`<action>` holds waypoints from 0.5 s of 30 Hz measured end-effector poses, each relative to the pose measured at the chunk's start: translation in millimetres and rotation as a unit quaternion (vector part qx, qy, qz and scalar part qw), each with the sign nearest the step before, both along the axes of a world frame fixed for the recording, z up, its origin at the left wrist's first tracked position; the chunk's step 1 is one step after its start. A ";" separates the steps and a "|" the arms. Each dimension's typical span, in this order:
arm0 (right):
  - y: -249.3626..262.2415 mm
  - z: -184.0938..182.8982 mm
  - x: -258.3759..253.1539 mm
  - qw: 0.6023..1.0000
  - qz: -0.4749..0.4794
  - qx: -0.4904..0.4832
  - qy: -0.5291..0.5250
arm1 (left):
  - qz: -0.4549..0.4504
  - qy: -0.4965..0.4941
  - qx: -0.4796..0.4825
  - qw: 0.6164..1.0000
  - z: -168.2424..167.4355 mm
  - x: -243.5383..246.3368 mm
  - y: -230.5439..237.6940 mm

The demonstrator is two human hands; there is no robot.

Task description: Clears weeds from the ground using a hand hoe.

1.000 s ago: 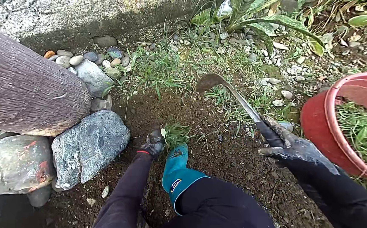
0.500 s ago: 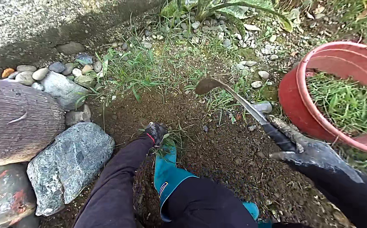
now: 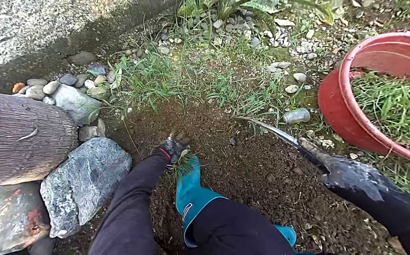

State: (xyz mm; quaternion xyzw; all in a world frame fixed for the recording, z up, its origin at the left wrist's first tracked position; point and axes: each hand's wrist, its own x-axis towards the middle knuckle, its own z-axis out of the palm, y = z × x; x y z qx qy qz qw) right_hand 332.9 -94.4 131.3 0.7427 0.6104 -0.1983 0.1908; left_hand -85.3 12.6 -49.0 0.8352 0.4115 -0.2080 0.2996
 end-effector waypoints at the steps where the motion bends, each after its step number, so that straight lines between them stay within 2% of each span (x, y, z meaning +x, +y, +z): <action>1: 0.8 0.0 0.0 1.000 0.001 0.000 -0.004 | -0.016 0.006 -0.003 1.000 -6.4 4.4 1.2; 4: 0.5 0.4 -0.5 1.000 -0.004 -0.009 0.001 | -0.012 0.000 -0.025 1.000 -1.2 -17.1 -18.9; 8: 2.9 -8.1 9.7 0.999 -0.015 -0.018 0.033 | 0.111 0.035 -0.059 0.991 18.8 -81.8 -81.5; 10: 1.6 -13.7 14.9 0.999 -0.019 -0.013 0.047 | 0.160 0.082 -0.077 0.981 41.9 -101.7 -112.6; 12: 1.2 -17.9 17.0 0.998 -0.020 -0.005 0.053 | 0.177 0.088 -0.066 0.978 52.4 -110.6 -142.3; 15: 4.9 -4.7 5.1 0.999 0.001 -0.027 0.027 | 0.200 0.083 -0.082 0.973 55.0 -91.1 -166.1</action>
